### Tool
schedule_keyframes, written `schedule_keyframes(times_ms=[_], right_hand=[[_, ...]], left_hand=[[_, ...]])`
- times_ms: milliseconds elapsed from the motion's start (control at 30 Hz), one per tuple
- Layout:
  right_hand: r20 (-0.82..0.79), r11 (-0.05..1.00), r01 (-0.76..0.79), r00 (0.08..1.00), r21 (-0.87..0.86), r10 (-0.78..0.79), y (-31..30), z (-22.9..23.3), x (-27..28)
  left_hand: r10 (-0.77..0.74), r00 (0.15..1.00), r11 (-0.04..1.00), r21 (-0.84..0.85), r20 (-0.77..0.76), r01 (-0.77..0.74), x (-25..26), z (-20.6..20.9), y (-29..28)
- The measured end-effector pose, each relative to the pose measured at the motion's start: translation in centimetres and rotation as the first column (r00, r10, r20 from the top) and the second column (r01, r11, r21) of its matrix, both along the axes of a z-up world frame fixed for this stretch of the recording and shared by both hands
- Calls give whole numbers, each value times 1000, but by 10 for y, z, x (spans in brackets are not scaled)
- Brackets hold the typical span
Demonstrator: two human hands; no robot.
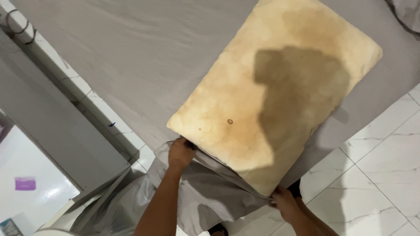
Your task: The person places a pillowcase on a pillow, then removes a patterned pillowcase from another pillow and sets it aside. They then pick up a gray pillowcase from the floor and put it on the same pillow, adjusting the corners and smoothing the fabric.
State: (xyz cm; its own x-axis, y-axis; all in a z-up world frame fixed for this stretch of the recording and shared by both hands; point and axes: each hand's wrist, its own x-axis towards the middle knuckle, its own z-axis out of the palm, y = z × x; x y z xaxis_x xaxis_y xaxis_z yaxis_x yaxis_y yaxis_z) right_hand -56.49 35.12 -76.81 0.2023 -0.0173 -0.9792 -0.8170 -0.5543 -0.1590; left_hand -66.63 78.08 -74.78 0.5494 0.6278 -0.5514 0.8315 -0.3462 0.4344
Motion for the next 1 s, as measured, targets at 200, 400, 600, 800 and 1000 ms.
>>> schedule_keyframes(times_ms=[200, 400, 600, 800, 1000], right_hand=[[92, 967, -208, 976, 146, 196, 24, 12, 42], [284, 974, 222, 932, 40, -224, 34, 15, 22], [416, 955, 276, 859, 112, -297, 4, -15, -17], [503, 973, 213, 833, 91, -229, 18, -15, -10], [474, 996, 47, 880, -75, -6, 22, 8, 15]], left_hand=[[105, 963, 994, 38, -247, -98, 25, 33, 56], [67, 962, 988, 149, -264, -28, 50, 36, 77], [9, 975, 997, 79, -221, 9, 47, 13, 75], [-152, 974, 988, 13, -169, 157, 44, 10, 69], [-568, 790, 821, -90, -231, 564, 72, 46, 84]])
